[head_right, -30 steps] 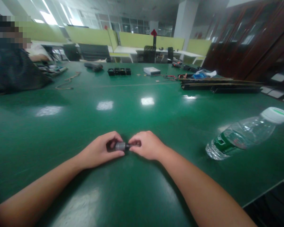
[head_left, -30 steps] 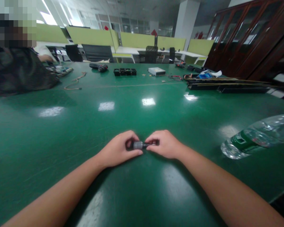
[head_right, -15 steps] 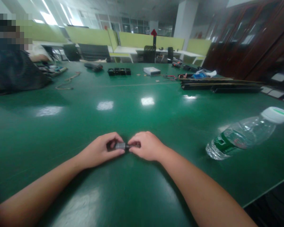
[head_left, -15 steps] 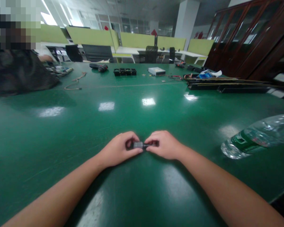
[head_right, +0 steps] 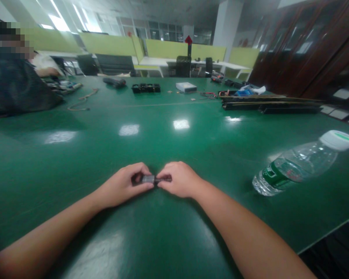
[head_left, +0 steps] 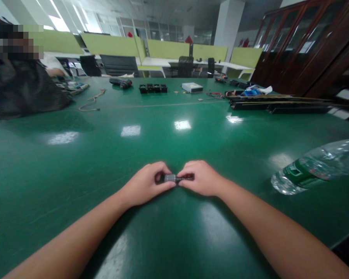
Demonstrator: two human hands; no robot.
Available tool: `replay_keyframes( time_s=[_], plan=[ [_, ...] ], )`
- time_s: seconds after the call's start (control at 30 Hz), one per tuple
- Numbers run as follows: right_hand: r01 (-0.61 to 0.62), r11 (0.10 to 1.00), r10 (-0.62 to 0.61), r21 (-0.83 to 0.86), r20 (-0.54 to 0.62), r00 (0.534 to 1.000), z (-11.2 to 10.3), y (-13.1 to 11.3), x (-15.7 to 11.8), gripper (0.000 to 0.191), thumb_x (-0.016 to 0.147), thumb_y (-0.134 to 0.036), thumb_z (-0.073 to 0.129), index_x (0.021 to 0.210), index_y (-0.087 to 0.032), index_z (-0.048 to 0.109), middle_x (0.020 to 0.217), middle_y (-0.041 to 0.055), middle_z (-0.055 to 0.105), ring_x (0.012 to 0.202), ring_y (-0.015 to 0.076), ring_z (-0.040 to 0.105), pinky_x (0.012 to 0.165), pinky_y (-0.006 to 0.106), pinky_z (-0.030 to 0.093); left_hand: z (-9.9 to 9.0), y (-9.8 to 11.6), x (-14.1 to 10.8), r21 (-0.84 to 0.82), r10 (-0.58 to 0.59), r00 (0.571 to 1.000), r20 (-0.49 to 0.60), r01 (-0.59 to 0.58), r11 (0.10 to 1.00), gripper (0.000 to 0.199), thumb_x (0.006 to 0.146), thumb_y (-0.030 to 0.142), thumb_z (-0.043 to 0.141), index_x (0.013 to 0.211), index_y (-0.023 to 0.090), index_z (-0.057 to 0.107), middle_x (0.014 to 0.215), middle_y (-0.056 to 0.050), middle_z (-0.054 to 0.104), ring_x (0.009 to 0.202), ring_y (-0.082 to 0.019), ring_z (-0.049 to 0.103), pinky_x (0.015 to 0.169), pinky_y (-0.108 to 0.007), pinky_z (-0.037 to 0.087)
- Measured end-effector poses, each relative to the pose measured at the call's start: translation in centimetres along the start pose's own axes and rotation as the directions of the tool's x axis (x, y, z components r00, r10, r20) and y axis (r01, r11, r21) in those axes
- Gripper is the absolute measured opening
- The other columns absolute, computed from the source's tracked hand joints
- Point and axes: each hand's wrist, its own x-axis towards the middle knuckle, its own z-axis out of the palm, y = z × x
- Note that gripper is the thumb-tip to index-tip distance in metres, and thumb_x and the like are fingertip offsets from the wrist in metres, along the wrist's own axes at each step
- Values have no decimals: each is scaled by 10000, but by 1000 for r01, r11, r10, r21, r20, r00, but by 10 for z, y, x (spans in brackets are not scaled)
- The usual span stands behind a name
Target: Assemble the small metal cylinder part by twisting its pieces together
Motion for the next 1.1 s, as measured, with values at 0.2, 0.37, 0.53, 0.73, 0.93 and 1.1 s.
replay_keyframes(
  time_s=[0.2,0.37,0.53,0.73,0.93,1.1],
  plan=[
    [-20,1000,20,3,9,1000,-2,-1,0,134,825,-219,714,936,-187,782,840,34,725,768,136,626,708,234,444,-1,1,0,-3,6,1000,-3,-6,1000,307,846,497,650,875,192,648,719,8,594,658,-155,542,603,-251,386],
    [-9,1000,9,-6,12,1000,-4,1,-1,138,816,-217,715,930,-179,783,834,36,723,763,136,622,701,234,437,-1,1,1,8,2,1000,3,-2,1000,304,847,490,650,882,187,649,722,6,594,658,-155,539,604,-252,385],
    [-13,1000,13,-13,30,999,-6,1,-1,147,805,-201,718,933,-169,782,833,43,724,763,141,625,704,239,441,-1,0,0,5,3,1000,5,-3,1000,305,848,489,647,896,188,653,723,7,593,658,-155,543,610,-253,392],
    [-3,1000,3,-9,26,1000,-8,1,-1,141,790,-183,723,919,-176,779,843,41,723,782,148,627,720,245,446,-1,1,0,5,6,1000,4,-6,1000,314,845,499,646,891,189,646,717,8,595,653,-154,541,605,-251,393],
    [-2,1000,2,-2,17,1000,-8,3,-2,145,783,-180,722,918,-179,777,852,38,720,789,146,628,728,246,451,-1,1,0,14,11,1000,5,-11,1000,305,846,492,645,891,191,650,718,6,593,657,-156,541,613,-253,398],
    [-24,1000,24,-7,25,999,-9,3,-3,144,776,-186,729,911,-189,778,833,28,711,766,141,618,701,241,439,-2,2,0,10,15,1000,-3,-15,1000,304,845,493,639,885,191,652,718,4,601,655,-154,545,612,-249,402]
  ],
)
